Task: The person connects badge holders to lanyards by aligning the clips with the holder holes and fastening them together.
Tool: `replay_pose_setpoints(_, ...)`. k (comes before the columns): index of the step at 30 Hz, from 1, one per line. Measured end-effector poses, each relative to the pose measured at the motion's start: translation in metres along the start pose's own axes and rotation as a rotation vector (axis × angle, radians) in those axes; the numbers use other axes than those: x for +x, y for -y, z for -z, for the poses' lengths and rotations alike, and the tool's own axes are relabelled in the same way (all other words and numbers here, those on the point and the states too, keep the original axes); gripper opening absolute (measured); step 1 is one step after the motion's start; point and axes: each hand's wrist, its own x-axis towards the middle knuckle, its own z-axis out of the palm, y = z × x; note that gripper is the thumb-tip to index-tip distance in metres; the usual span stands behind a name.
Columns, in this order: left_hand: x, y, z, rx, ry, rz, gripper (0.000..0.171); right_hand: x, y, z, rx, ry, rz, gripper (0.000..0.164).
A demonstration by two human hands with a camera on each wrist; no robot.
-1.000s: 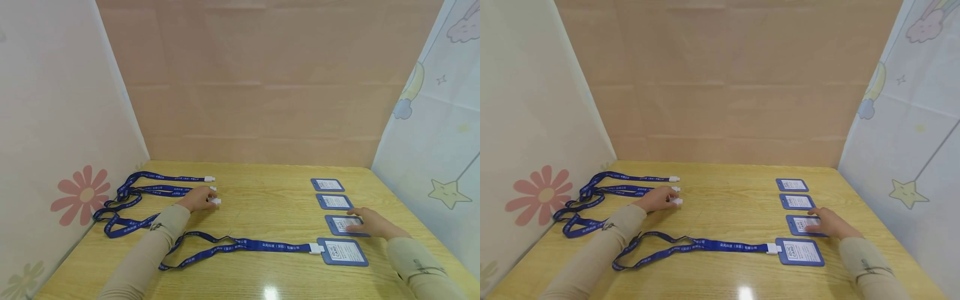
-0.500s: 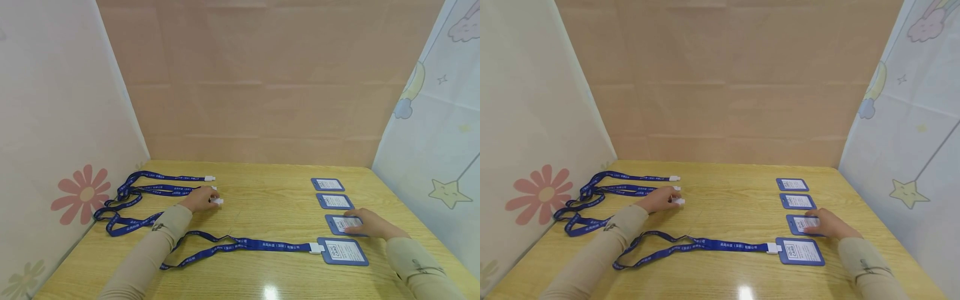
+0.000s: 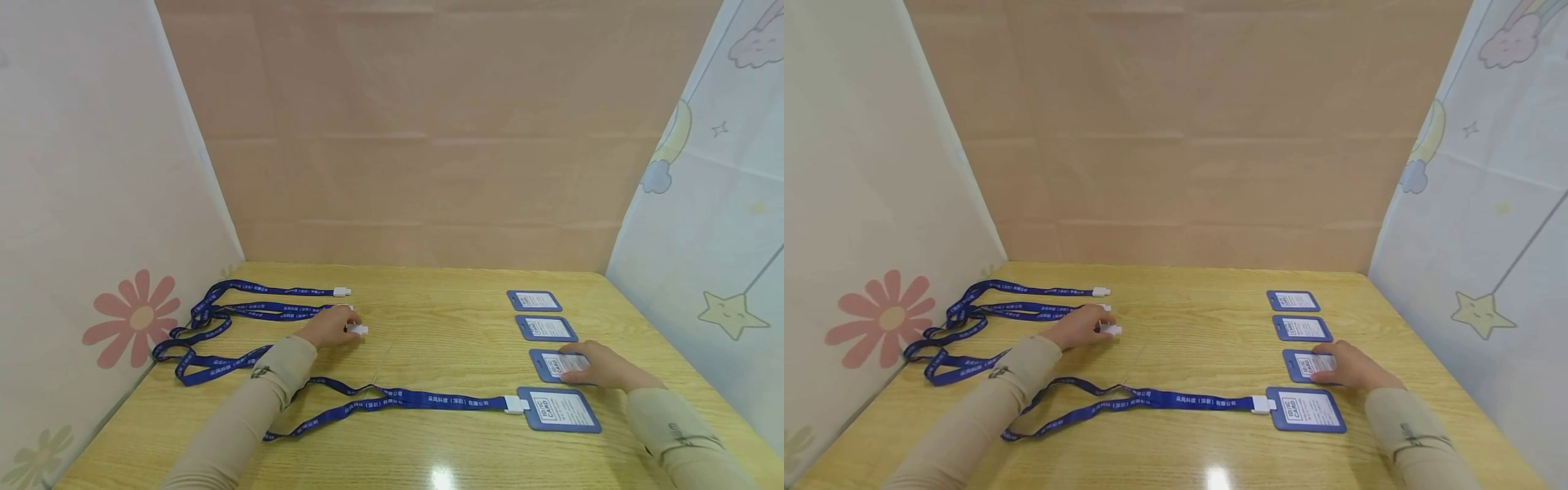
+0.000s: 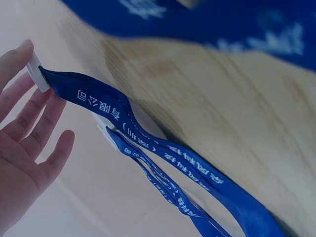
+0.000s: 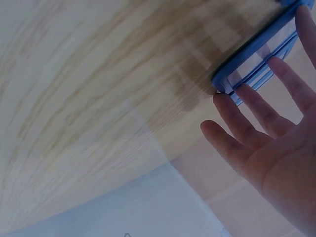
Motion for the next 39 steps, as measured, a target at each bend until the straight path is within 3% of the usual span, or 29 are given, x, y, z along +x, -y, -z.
replay_pose_setpoints(10,0.005,-0.006,-0.003,-0.018,0.021,0.034,0.03,0.002,0.004,-0.001,0.003,0.014,-0.027,0.071)
replay_pose_setpoints(23,0.008,-0.01,-0.007,-0.024,0.023,0.014,0.029,0.002,0.009,-0.002,0.003,-0.012,0.014,0.066)
replay_pose_setpoints(39,0.011,-0.015,-0.011,-0.002,0.028,-0.017,0.031,0.005,0.017,-0.002,-0.003,-0.008,0.003,0.066)
